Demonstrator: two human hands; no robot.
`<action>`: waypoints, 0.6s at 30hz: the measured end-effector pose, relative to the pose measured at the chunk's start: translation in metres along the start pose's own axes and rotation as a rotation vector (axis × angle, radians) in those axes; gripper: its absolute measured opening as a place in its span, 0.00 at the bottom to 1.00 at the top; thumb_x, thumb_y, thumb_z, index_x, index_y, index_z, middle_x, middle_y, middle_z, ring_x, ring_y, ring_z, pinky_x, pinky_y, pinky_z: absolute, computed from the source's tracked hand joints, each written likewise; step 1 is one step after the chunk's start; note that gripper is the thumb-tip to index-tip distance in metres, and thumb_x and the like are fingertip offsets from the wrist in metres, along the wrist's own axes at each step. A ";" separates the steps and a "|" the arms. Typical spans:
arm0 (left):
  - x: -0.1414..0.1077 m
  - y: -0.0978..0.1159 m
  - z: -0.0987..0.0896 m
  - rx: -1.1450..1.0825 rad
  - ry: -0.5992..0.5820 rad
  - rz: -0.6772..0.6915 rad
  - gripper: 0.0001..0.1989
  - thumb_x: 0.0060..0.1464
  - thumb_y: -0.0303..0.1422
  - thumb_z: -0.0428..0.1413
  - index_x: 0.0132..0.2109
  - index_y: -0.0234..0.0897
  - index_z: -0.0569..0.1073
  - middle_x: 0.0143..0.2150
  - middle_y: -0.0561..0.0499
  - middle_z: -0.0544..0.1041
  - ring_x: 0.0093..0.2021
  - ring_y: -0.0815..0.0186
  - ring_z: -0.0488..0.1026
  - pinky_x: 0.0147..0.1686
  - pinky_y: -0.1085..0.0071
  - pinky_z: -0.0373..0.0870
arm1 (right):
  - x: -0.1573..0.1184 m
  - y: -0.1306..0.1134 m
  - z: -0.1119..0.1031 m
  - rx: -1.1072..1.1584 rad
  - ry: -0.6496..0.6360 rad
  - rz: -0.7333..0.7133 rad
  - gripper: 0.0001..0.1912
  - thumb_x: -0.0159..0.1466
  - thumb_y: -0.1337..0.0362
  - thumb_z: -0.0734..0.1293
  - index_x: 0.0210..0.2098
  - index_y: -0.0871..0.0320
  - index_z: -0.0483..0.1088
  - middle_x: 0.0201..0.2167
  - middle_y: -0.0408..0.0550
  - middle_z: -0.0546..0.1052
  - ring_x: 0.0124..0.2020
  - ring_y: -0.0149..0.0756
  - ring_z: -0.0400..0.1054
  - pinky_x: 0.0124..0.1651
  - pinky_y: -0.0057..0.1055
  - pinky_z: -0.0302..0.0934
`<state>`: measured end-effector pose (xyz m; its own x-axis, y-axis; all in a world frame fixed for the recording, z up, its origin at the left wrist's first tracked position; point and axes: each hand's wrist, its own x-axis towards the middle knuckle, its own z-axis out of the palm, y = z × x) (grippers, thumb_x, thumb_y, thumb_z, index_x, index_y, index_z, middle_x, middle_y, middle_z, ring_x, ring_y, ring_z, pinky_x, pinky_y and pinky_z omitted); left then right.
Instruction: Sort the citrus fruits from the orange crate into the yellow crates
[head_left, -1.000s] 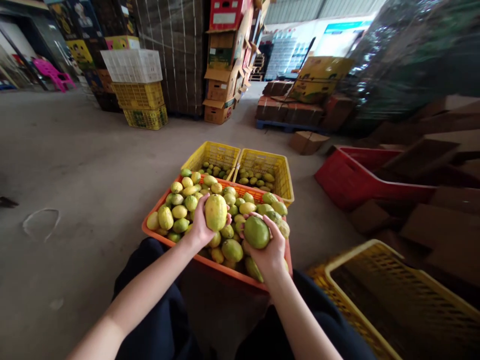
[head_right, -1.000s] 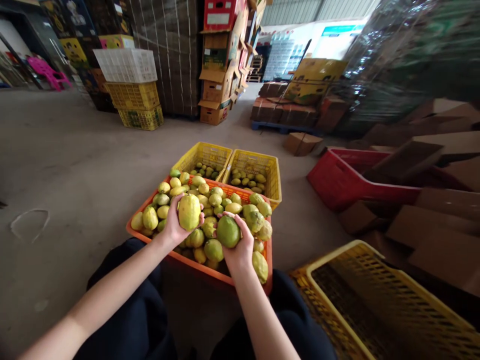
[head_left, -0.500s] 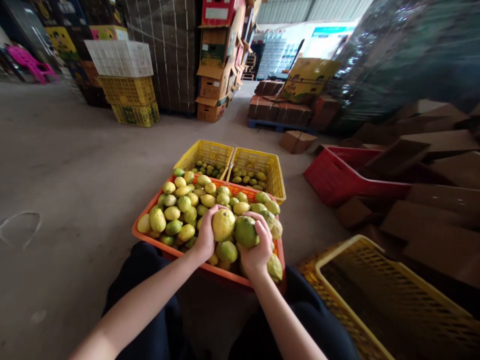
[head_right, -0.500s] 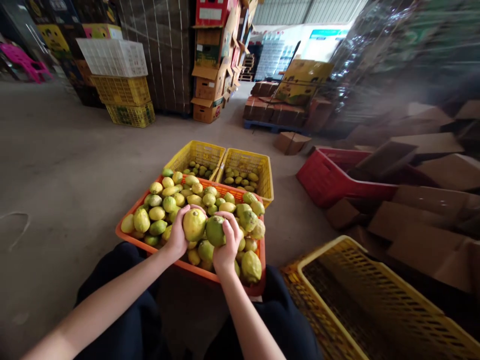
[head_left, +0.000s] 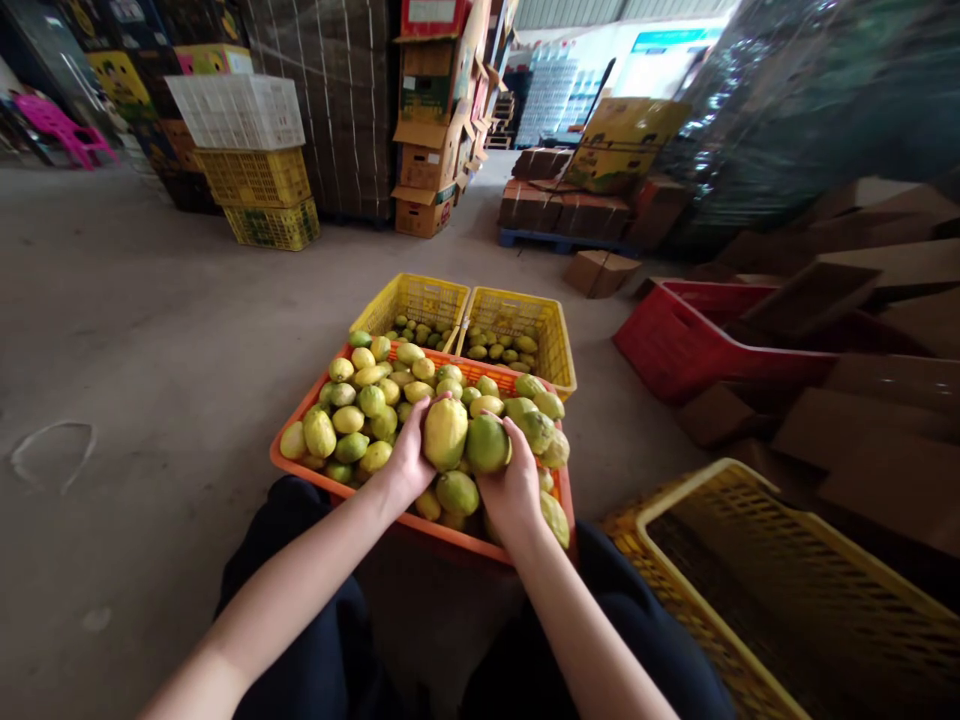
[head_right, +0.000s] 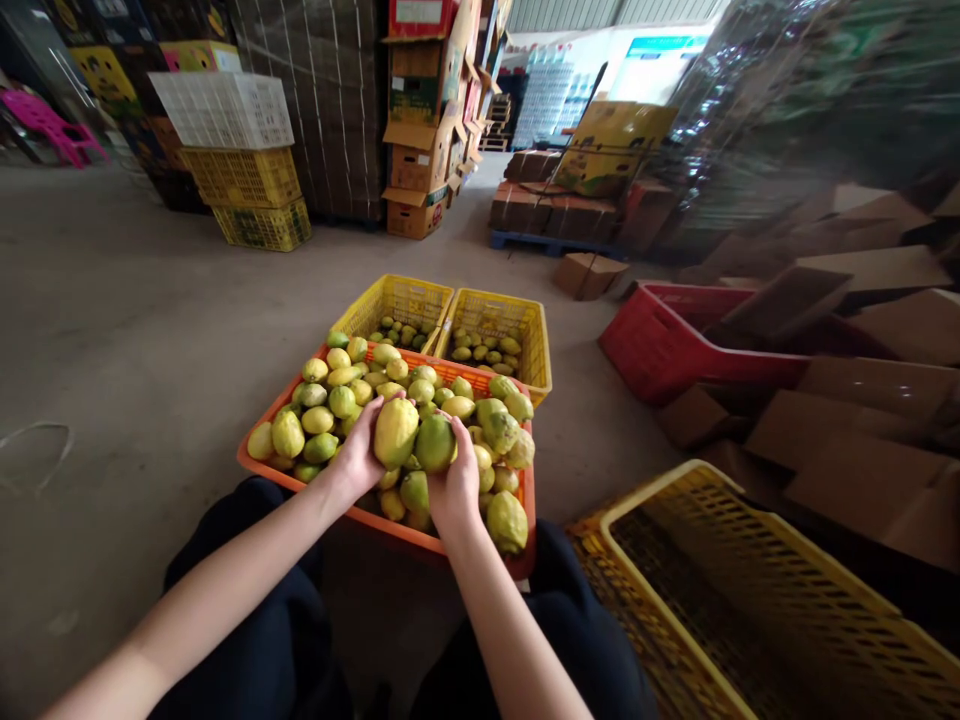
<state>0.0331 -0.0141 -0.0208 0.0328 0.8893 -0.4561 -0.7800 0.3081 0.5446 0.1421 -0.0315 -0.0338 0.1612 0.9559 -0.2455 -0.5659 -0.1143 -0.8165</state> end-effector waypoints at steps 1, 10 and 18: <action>0.002 0.000 -0.003 0.026 0.016 -0.003 0.13 0.62 0.40 0.53 0.45 0.40 0.78 0.44 0.47 0.84 0.50 0.55 0.81 0.48 0.63 0.79 | 0.002 0.000 0.000 0.026 0.023 0.057 0.08 0.55 0.53 0.71 0.31 0.48 0.72 0.33 0.44 0.81 0.42 0.46 0.78 0.43 0.41 0.76; 0.021 -0.007 -0.026 0.282 0.095 -0.107 0.10 0.59 0.43 0.49 0.38 0.43 0.69 0.36 0.50 0.82 0.45 0.57 0.80 0.38 0.66 0.77 | 0.012 -0.001 -0.012 0.135 0.159 0.360 0.13 0.51 0.57 0.74 0.33 0.48 0.69 0.31 0.42 0.81 0.37 0.47 0.78 0.36 0.45 0.77; 0.017 -0.007 -0.023 0.307 0.080 -0.143 0.08 0.57 0.41 0.51 0.36 0.43 0.69 0.34 0.51 0.80 0.43 0.57 0.80 0.37 0.66 0.77 | 0.021 0.011 -0.028 0.038 0.052 0.345 0.12 0.51 0.54 0.72 0.31 0.48 0.67 0.26 0.42 0.78 0.32 0.47 0.75 0.32 0.46 0.74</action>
<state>0.0242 -0.0087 -0.0487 0.0692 0.8043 -0.5902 -0.5463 0.5256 0.6521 0.1621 -0.0198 -0.0623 -0.0047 0.8475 -0.5308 -0.6237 -0.4174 -0.6609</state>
